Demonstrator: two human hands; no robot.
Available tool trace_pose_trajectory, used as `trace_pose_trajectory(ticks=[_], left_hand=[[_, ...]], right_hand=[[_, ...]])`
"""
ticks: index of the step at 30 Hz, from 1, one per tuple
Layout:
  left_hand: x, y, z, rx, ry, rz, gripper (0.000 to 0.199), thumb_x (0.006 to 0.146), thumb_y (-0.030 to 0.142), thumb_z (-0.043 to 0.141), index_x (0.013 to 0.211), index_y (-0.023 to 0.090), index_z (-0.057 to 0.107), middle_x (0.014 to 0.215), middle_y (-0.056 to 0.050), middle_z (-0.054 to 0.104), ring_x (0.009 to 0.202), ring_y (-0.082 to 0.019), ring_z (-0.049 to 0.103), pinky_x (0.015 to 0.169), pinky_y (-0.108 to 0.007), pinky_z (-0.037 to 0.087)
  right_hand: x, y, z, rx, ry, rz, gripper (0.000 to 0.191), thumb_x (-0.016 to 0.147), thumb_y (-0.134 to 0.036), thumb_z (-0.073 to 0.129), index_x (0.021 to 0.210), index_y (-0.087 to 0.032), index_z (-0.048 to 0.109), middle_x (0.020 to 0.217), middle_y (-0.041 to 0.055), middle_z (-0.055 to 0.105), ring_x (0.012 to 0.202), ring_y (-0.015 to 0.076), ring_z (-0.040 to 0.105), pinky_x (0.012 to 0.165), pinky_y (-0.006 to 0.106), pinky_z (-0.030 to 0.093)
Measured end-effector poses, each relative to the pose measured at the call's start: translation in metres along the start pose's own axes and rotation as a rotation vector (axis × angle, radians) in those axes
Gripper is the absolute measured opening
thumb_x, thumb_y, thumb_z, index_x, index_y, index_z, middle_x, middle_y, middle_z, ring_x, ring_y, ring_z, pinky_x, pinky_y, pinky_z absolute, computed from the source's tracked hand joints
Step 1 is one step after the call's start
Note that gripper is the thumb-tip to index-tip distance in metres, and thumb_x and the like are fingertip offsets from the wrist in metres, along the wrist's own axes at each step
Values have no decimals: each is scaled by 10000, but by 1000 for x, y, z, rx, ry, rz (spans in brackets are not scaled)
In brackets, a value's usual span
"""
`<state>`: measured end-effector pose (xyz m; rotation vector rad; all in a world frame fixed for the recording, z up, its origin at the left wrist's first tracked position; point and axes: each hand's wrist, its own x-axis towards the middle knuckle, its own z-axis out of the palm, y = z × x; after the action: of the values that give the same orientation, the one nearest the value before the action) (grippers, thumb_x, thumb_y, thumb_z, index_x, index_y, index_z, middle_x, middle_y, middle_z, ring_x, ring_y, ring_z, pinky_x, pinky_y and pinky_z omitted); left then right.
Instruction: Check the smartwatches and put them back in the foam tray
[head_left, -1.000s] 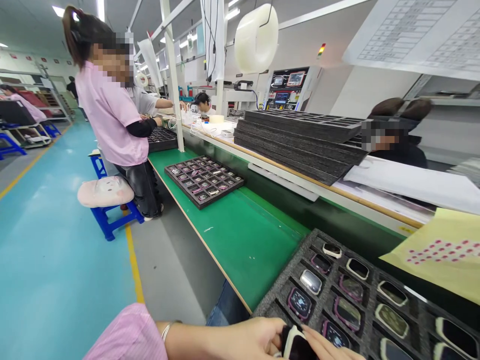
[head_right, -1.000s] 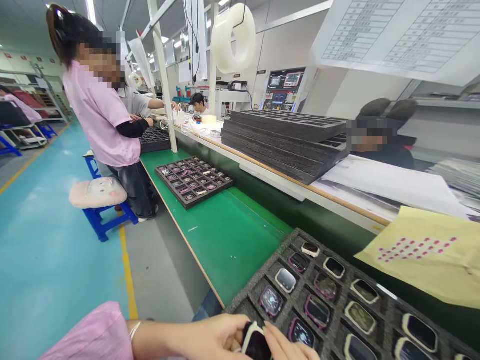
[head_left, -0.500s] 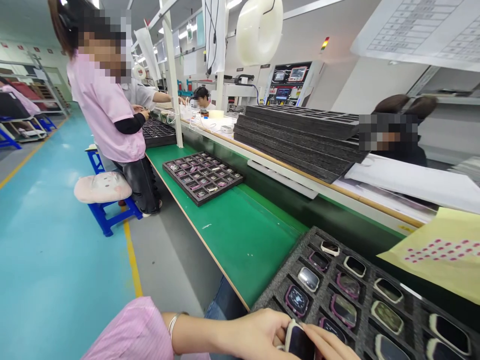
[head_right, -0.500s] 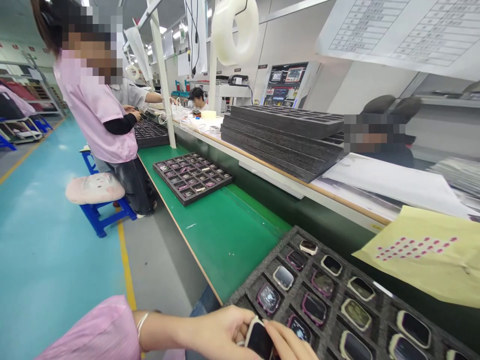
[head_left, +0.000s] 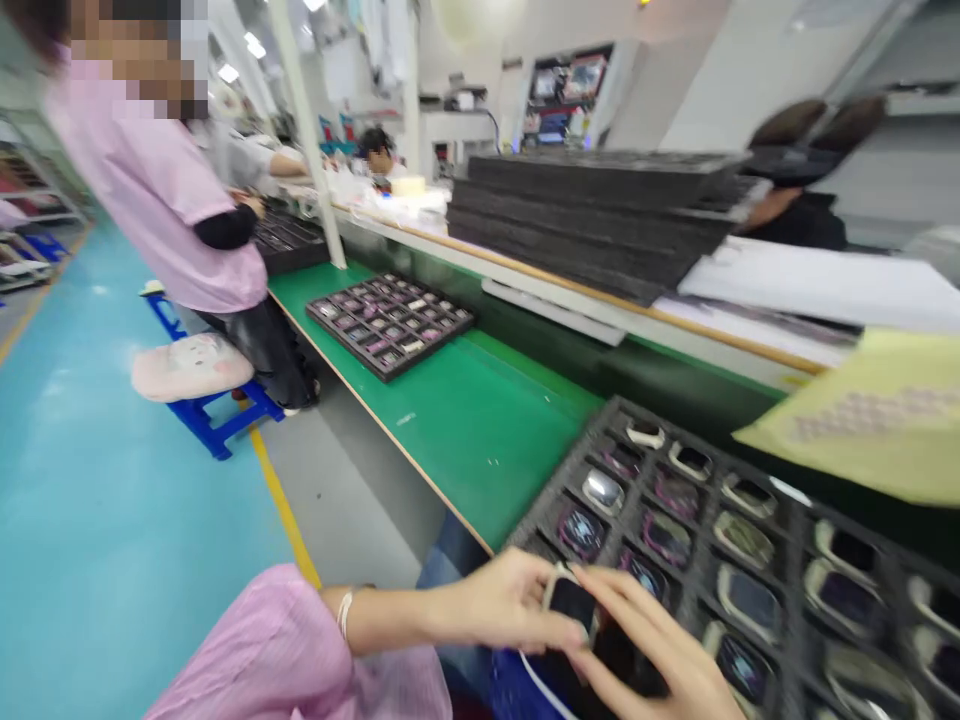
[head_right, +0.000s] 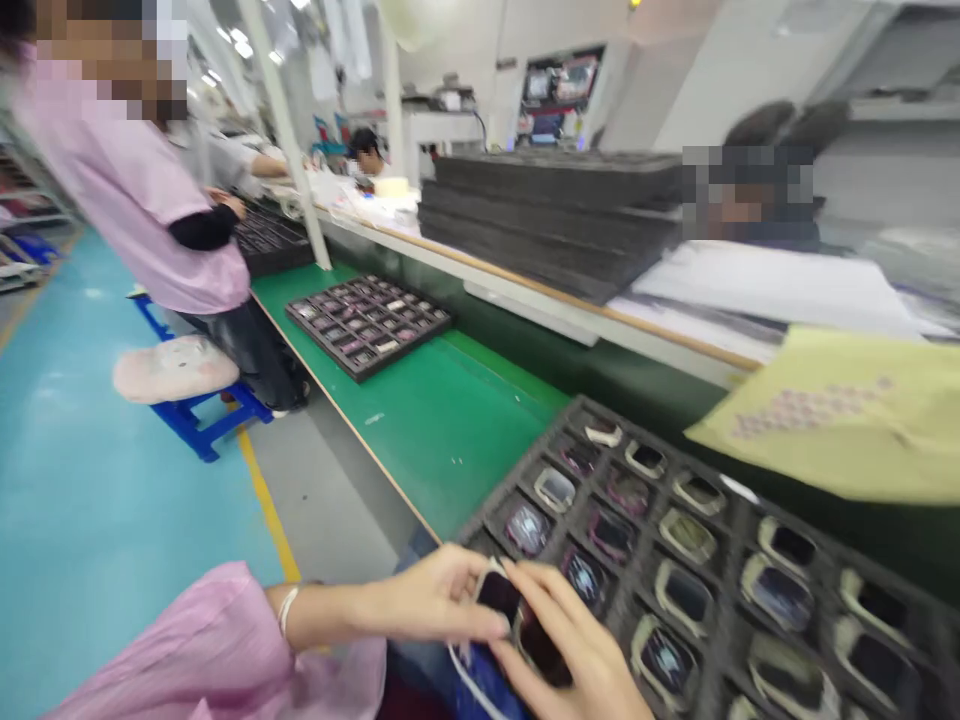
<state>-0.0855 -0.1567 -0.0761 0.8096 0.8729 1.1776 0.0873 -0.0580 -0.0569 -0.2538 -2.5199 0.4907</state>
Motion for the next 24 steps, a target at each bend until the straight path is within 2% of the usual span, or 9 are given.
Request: trace_pose_trajectory(ticks=[3,7,14,24], left_hand=[[-10,4,4,24,51,14,420,699,434,777,871,92,604,599,60,467,473,-27,358,440,-172,261],[-13,6,4,73,66,-60,385,747,385,746,948,88,607,631,53,473,472,-31,320,425,-173,229],[-15,11,7,147,56,-75,353,764,394,723,897,94,591,547,82,392,450,-44,290,420,-184,223],[-17,13,9,159,78,-85,324,762,391,726,835,108,587,527,80,386,438,-39,272,403,-180,187]], right_hand=[[10,-18,-5,194,-82,80,310,875,-258,623,1175,-198,570,1041,96,657,936,222,672,821,292,570],[9,-18,-2,301,-112,136,354,849,-244,674,1177,-176,560,1008,102,641,921,221,641,791,335,557],[3,-19,2,278,-90,95,402,844,-225,667,1212,-156,520,998,108,639,904,222,623,780,360,549],[4,-23,1,265,-106,110,380,848,-184,637,1206,-129,522,994,122,629,899,223,610,779,362,542]])
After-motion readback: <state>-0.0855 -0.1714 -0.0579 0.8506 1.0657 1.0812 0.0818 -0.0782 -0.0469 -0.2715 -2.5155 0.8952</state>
